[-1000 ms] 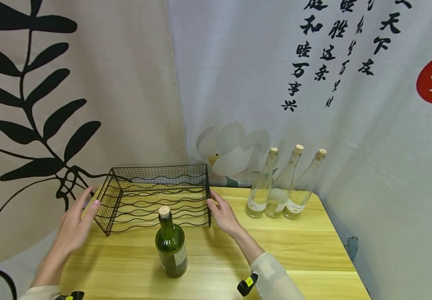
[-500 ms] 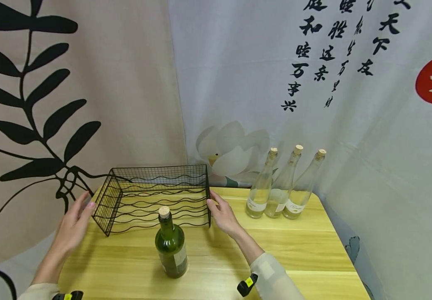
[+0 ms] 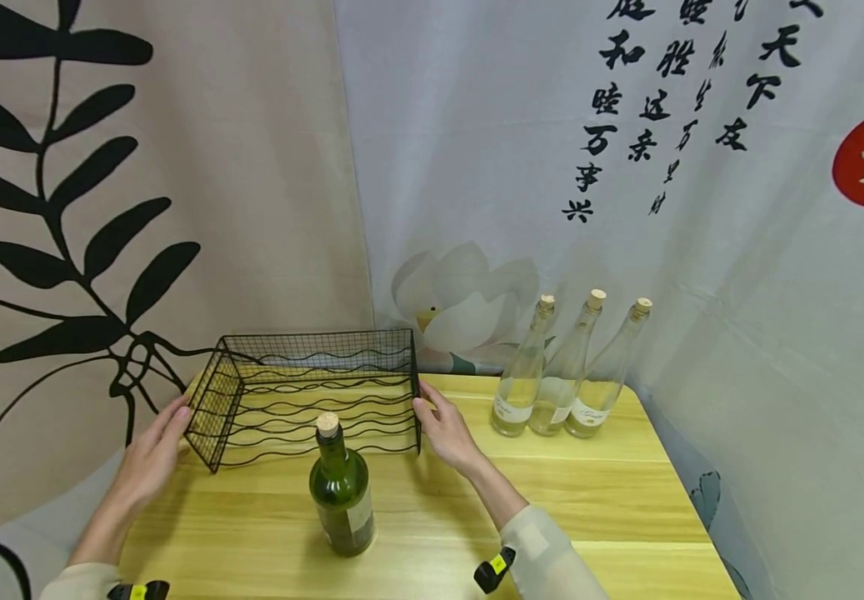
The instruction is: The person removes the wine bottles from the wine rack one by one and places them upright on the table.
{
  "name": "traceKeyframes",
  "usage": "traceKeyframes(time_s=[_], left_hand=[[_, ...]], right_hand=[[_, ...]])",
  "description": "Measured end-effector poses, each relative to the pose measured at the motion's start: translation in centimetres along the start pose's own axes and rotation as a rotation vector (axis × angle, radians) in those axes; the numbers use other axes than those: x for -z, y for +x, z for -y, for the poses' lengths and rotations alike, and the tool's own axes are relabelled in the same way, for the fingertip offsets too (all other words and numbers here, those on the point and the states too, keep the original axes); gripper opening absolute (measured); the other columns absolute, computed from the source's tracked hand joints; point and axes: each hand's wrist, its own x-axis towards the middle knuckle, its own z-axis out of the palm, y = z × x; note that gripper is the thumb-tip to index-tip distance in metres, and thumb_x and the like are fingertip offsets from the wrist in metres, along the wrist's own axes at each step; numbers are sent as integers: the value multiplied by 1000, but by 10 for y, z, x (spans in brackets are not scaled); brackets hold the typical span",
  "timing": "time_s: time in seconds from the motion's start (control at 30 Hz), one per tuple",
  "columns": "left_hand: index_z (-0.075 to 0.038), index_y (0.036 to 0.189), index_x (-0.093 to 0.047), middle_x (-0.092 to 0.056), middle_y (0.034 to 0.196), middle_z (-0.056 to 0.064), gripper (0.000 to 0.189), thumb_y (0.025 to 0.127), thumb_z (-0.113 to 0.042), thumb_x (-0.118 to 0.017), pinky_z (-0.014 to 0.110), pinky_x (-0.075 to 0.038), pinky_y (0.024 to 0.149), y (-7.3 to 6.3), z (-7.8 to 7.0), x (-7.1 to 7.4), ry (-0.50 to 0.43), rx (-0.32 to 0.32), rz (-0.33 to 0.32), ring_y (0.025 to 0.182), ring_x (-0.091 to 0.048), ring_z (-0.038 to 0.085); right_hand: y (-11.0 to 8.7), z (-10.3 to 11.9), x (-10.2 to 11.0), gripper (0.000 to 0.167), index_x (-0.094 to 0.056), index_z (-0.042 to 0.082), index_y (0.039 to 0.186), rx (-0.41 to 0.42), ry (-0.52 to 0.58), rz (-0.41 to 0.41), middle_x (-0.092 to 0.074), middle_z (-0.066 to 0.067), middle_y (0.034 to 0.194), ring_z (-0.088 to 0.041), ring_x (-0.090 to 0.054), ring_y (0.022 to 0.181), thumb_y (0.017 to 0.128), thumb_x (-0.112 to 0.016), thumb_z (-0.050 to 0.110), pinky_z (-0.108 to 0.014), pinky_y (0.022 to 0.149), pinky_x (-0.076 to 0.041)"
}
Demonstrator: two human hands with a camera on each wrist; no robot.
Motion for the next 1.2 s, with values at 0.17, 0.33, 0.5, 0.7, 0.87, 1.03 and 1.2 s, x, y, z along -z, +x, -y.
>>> traceKeyframes(time_s=[0.17, 0.33, 0.5, 0.7, 0.87, 1.03, 1.2], left_hand=[[-4, 182, -13, -17, 181, 43, 75, 124, -52, -20, 48, -68, 102, -1, 2, -3, -3, -8, 18, 152, -34, 75], [-1, 181, -13, -19, 179, 45, 74, 125, -50, -19, 5, -56, 81, -1, 5, -5, -38, -18, 19, 148, -38, 73], [-2, 181, -11, -20, 178, 45, 74, 125, -49, -19, 8, -60, 82, -2, 7, -6, -53, -1, 28, 150, -38, 71], [-3, 182, -9, -21, 178, 45, 73, 125, -48, -19, 11, -63, 85, 0, 9, -8, -91, 18, 33, 152, -37, 69], [-3, 182, -9, -22, 178, 44, 71, 125, -45, -17, 11, -64, 86, 3, 10, -10, -116, 24, 28, 153, -36, 66], [-4, 182, -7, -20, 179, 43, 72, 125, -47, -18, 12, -64, 86, 2, 9, -10, -136, 39, 31, 153, -36, 63], [-4, 182, -5, -15, 180, 43, 73, 125, -48, -18, 12, -64, 87, 2, 10, -10, -170, 45, 38, 155, -32, 67]], right_hand=[[0, -1, 1, 66, -30, 11, 180, 3, -11, -3, -42, -25, 178, -56, -55, 154, 124, -45, 42, -72, 120, -55], [1, -2, 1, 65, -30, 12, 180, -8, -24, -6, -42, -24, 178, -54, -56, 153, 124, -45, 43, -66, 119, -59], [0, -1, 0, 64, -31, 10, 180, -7, -22, -10, -42, -25, 178, -56, -56, 153, 125, -45, 40, -67, 117, -59], [-1, 5, 0, 64, -29, 8, 180, -10, -19, -7, -41, -26, 178, -55, -55, 154, 125, -44, 38, -68, 119, -57], [-1, 0, 0, 65, -32, 11, 179, 5, -35, -13, -44, -25, 176, -53, -57, 154, 124, -44, 43, -65, 119, -59], [-1, 1, 2, 66, -32, 11, 179, -9, -39, -9, -44, -26, 176, -51, -59, 152, 124, -46, 44, -61, 116, -62], [-2, 6, 6, 68, -35, 9, 178, -16, -46, -6, -44, -25, 177, -51, -59, 153, 123, -50, 46, -61, 118, -61]])
